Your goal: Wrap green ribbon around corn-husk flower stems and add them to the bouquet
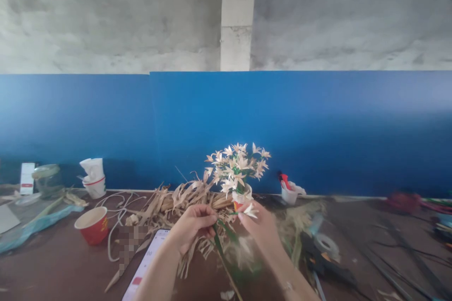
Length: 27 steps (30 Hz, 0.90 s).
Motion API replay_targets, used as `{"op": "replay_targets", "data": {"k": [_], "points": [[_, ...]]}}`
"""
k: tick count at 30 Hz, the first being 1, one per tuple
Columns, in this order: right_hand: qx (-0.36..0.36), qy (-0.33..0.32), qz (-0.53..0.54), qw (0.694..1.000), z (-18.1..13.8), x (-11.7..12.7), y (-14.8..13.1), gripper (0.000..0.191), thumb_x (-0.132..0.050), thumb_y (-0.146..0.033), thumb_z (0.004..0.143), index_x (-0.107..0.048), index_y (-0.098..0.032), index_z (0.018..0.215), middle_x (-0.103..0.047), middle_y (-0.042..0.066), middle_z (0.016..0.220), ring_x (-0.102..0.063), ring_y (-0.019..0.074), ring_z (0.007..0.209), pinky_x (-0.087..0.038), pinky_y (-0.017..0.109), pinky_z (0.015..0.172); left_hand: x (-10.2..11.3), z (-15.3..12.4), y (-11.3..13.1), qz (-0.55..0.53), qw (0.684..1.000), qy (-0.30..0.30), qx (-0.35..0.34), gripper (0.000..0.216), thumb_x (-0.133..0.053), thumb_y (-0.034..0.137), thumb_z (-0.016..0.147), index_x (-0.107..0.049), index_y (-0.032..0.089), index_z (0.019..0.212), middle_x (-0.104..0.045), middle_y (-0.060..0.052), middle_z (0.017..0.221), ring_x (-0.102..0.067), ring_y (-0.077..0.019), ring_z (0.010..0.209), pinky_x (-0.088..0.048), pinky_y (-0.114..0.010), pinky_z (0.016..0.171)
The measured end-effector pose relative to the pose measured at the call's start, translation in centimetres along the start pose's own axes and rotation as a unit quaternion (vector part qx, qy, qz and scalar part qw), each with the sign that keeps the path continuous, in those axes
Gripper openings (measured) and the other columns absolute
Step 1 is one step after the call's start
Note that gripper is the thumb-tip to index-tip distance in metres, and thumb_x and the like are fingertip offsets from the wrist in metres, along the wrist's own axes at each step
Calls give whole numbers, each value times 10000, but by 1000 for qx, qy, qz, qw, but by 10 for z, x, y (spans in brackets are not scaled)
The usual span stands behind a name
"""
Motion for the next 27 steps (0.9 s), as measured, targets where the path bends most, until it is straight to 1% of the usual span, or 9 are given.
{"op": "replay_targets", "data": {"k": [2,4,8,12,16,19,24,25,27], "points": [[6,0,13,1000,-1,0,-1,197,-666,-368,653,-595,-185,674,-646,28,675,-556,152,600,-430,250,558,-2,1,-1,-25,1000,-1,0,271,-791,292,549,-577,139,614,-585,31,458,-539,-68,403,-397,-160,415],[-16,-3,36,999,-1,-1,6,255,-695,-414,624,-600,-186,687,-665,46,704,-578,171,621,-440,267,570,-5,1,-2,-43,999,-5,-3,277,-800,285,539,-572,136,591,-582,31,463,-537,-65,395,-388,-158,403],[-60,-12,57,997,1,-4,21,276,-714,-412,596,-590,-184,689,-644,23,648,-550,148,565,-414,253,537,-8,0,1,-42,999,-3,-17,281,-797,300,549,-576,135,602,-586,27,465,-534,-64,391,-408,-163,415],[-31,-68,-13,997,1,-12,16,169,-656,-330,645,-570,-187,671,-559,-30,551,-486,112,507,-370,222,502,-11,-3,8,-1,999,-1,-33,270,-783,313,563,-589,132,615,-592,22,468,-541,-73,406,-412,-169,414],[36,-59,-111,991,0,-9,-3,65,-595,-241,663,-568,-182,653,-561,-25,588,-506,123,564,-392,221,536,-10,-4,11,25,999,12,-39,251,-763,321,582,-593,142,625,-585,30,442,-542,-83,408,-421,-182,426],[53,-72,-156,984,-4,-12,-13,36,-592,-209,661,-575,-177,658,-573,-21,613,-527,130,597,-405,217,554,-10,-4,11,35,998,19,-39,252,-754,334,587,-593,144,629,-599,22,449,-549,-90,412,-423,-187,428],[31,-139,-172,975,-8,-20,-11,64,-602,-237,702,-618,-177,719,-637,4,701,-584,159,687,-444,243,631,-7,-1,10,60,997,28,-46,226,-737,321,595,-603,141,619,-602,13,435,-553,-98,401,-425,-192,426],[31,-143,-182,972,-8,-20,-11,98,-594,-260,722,-638,-182,763,-657,15,749,-597,170,724,-452,258,662,-6,0,9,62,996,35,-46,217,-737,311,589,-604,140,612,-596,15,426,-554,-101,399,-421,-192,419],[62,-118,-218,967,-8,-17,-19,170,-582,-296,748,-661,-200,865,-676,39,878,-604,197,838,-452,296,746,-2,2,6,60,996,52,-40,202,-735,290,573,-602,140,598,-585,20,409,-553,-106,395,-416,-193,407]]}}
Point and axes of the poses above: each hand's wrist, its own z-axis towards the middle knuckle, its own x-axis out of the back of the hand, y = z × x, the point moved 10 cm from there along z, towards the middle knuckle
